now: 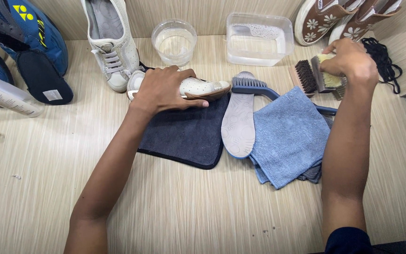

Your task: The person cleans a white sneaker using various brushes and a cleaning solution. They scrub the shoe's surface and sole with different brushes, occasionally dipping them into a container of liquid. The person also uses a cloth to wipe the shoe during the process.

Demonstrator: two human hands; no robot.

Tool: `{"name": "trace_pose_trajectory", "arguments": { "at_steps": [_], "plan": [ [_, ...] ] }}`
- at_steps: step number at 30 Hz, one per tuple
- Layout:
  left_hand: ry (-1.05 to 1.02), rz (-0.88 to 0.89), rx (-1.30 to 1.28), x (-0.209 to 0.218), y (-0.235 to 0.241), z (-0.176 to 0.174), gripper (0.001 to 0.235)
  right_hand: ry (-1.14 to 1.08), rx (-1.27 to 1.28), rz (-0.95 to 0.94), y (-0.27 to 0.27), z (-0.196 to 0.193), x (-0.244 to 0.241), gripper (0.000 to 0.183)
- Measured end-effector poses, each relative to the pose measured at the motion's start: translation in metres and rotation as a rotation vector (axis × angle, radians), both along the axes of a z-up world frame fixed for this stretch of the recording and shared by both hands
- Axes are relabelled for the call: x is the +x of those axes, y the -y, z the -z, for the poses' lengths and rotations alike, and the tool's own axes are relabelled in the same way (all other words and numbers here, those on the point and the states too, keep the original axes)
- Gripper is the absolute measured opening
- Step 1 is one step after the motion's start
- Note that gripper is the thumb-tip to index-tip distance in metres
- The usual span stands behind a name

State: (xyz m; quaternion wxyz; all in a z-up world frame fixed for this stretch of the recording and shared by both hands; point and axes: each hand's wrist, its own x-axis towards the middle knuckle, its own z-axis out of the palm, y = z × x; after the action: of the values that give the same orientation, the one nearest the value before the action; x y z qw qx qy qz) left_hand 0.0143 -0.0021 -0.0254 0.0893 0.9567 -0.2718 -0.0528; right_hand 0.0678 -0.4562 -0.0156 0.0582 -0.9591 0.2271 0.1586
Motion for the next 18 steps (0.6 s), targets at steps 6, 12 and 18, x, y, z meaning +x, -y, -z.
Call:
{"name": "trace_pose_trajectory", "arguments": {
  "at_steps": [6,12,18],
  "plan": [
    [-0.003,0.003,-0.01,0.0,0.0,0.001,0.101,-0.103,0.045,0.019,0.031,0.028,0.008,0.048],
    [0.218,0.05,-0.046,0.005,-0.003,0.018,0.1,0.036,0.101,-0.016,-0.039,-0.011,-0.016,0.04],
    [0.507,0.132,-0.149,-0.003,-0.006,0.015,0.086,0.021,-0.086,-0.17,-0.036,0.045,0.01,0.046]
  ]
}}
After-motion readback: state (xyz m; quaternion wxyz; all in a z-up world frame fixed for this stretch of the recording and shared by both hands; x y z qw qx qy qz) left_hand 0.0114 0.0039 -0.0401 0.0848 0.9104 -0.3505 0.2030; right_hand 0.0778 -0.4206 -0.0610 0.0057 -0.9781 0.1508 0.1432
